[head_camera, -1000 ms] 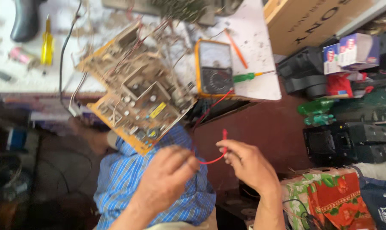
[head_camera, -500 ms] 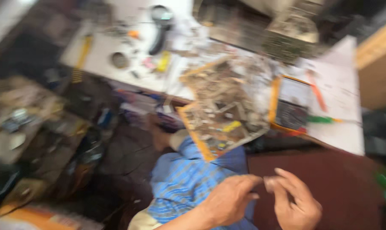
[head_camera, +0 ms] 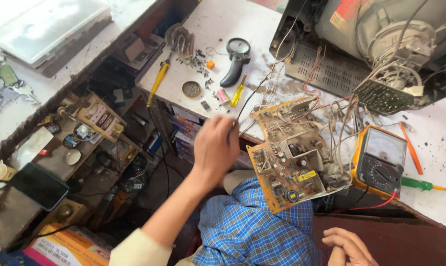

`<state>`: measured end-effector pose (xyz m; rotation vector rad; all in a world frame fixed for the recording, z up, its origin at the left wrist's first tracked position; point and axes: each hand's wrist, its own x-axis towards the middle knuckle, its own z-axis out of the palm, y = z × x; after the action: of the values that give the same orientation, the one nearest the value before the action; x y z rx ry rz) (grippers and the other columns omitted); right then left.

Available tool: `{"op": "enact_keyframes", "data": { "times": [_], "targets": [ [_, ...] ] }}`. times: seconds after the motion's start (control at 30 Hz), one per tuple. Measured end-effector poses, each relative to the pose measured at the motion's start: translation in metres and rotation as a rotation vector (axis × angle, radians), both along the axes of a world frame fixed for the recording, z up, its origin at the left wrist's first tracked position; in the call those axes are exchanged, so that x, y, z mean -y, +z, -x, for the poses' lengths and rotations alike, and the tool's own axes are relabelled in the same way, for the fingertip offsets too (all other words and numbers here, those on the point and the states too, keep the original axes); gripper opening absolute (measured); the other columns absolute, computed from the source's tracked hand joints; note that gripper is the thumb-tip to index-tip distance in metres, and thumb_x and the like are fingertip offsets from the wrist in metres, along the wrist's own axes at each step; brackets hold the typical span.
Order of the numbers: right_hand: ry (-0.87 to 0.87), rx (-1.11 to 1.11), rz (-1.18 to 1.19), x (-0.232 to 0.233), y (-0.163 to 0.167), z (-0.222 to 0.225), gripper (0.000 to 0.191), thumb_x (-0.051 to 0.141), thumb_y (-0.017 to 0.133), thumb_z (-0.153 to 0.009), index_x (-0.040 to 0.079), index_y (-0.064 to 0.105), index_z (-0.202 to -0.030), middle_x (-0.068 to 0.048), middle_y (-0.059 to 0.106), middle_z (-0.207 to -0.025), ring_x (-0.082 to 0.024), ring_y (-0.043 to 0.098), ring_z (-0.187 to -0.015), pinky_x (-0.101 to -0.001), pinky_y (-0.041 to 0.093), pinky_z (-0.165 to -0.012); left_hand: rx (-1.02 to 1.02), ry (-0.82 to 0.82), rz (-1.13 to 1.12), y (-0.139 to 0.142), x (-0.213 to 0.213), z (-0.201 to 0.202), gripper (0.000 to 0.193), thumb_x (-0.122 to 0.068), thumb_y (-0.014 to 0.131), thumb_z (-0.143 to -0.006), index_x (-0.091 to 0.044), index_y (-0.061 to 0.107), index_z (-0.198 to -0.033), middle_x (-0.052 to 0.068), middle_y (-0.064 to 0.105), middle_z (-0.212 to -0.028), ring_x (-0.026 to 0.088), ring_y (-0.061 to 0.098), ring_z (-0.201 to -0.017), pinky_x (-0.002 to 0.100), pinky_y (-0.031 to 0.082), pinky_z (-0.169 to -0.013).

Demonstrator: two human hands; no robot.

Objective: The person inspects a circuit board using a magnifying glass and tests components with a multimeter. They then use a screwdriver to adjust a component on the board and flip it over to inspect the solder side.

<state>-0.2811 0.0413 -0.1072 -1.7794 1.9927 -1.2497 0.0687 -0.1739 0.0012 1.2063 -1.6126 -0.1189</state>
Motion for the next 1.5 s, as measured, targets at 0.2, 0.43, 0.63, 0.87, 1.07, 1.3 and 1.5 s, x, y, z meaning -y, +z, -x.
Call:
{"op": "enact_keyframes", "data": {
  "times": [0.2, 0.43, 0.63, 0.87, 1.07, 1.3, 1.5],
  "targets": [
    [-0.063, 0.034, -0.014, 0.003, -0.001, 0.004, 0.028, -0.011, 0.054, -0.09, 0.006, 0.074, -0.082, -0.009, 0.076, -0.093, -0.012, 0.074, -0.076, -0.0274, 0.061, -0.074, 0.457, 0.114, -0.305, 0.021, 0.109, 0.025, 0.008, -0.008, 0.067, -0.085, -0.007, 0.075, -0.085, 0.014, 0.068, -0.093, 0.034, 0.07, -0.084, 0.044, 0.058, -0.068],
    [-0.082, 0.035, -0.077, 0.028, -0.001, -0.006, 0.027, -0.011, 0.053, -0.09, 0.005, 0.074, -0.085, -0.009, 0.077, -0.093, -0.012, 0.074, -0.074, -0.0265, 0.061, -0.073, 0.523, 0.172, -0.518, 0.027, 0.134, 0.037, 0.009, -0.009, 0.068, -0.085, -0.008, 0.076, -0.087, 0.015, 0.072, -0.093, 0.034, 0.074, -0.085, 0.044, 0.061, -0.067],
    [-0.071, 0.041, -0.093, 0.043, 0.0, -0.017, 0.028, -0.012, 0.053, -0.09, 0.005, 0.075, -0.087, -0.009, 0.078, -0.093, -0.012, 0.074, -0.071, -0.0257, 0.061, -0.072, 0.032, -0.021, -0.165, 0.042, 0.084, 0.015, 0.025, -0.02, 0.075, -0.084, 0.001, 0.066, -0.076, 0.021, 0.067, -0.079, 0.039, 0.066, -0.069, 0.047, 0.052, -0.064],
    [0.109, 0.227, 0.11, 0.05, 0.048, -0.077, 0.028, -0.012, 0.052, -0.089, 0.004, 0.075, -0.089, -0.01, 0.078, -0.094, -0.011, 0.074, -0.069, -0.0248, 0.061, -0.071, -0.476, -0.308, -0.61, 0.041, -0.032, 0.0, 0.022, -0.021, 0.074, -0.09, 0.001, 0.072, -0.09, 0.0, 0.065, -0.064, 0.003, 0.054, -0.056, 0.024, 0.043, -0.049],
    [0.217, 0.296, -0.01, 0.063, 0.122, -0.158, 0.015, 0.001, 0.064, -0.094, 0.001, 0.072, -0.108, -0.01, 0.078, -0.09, -0.014, 0.077, -0.079, -0.0265, 0.064, -0.066, -0.719, -0.467, -0.712, 0.017, -0.082, 0.01, 0.017, -0.013, 0.073, -0.095, 0.004, 0.073, -0.097, -0.005, 0.063, -0.07, -0.002, 0.049, -0.059, 0.019, 0.037, -0.049],
    [0.296, 0.502, -0.214, 0.056, 0.134, -0.172, 0.037, 0.012, 0.065, -0.095, 0.004, 0.061, -0.13, -0.008, 0.081, -0.094, -0.01, 0.072, -0.072, -0.0256, 0.058, -0.06, -1.016, -0.768, -0.897, -0.002, -0.116, 0.034, 0.018, -0.011, 0.066, -0.099, 0.003, 0.07, -0.11, -0.003, 0.069, -0.083, 0.001, 0.058, -0.066, 0.018, 0.046, -0.055],
    [0.201, 0.262, -0.214, 0.035, 0.09, -0.143, 0.041, 0.01, 0.069, -0.09, 0.009, 0.068, -0.131, -0.008, 0.08, -0.078, -0.009, 0.069, -0.056, -0.0266, 0.056, -0.053, -0.762, -0.625, -0.737, -0.005, -0.129, 0.029, 0.017, -0.009, 0.068, -0.096, 0.0, 0.071, -0.111, -0.001, 0.068, -0.091, 0.005, 0.067, -0.068, 0.021, 0.055, -0.058]
  ]
}}
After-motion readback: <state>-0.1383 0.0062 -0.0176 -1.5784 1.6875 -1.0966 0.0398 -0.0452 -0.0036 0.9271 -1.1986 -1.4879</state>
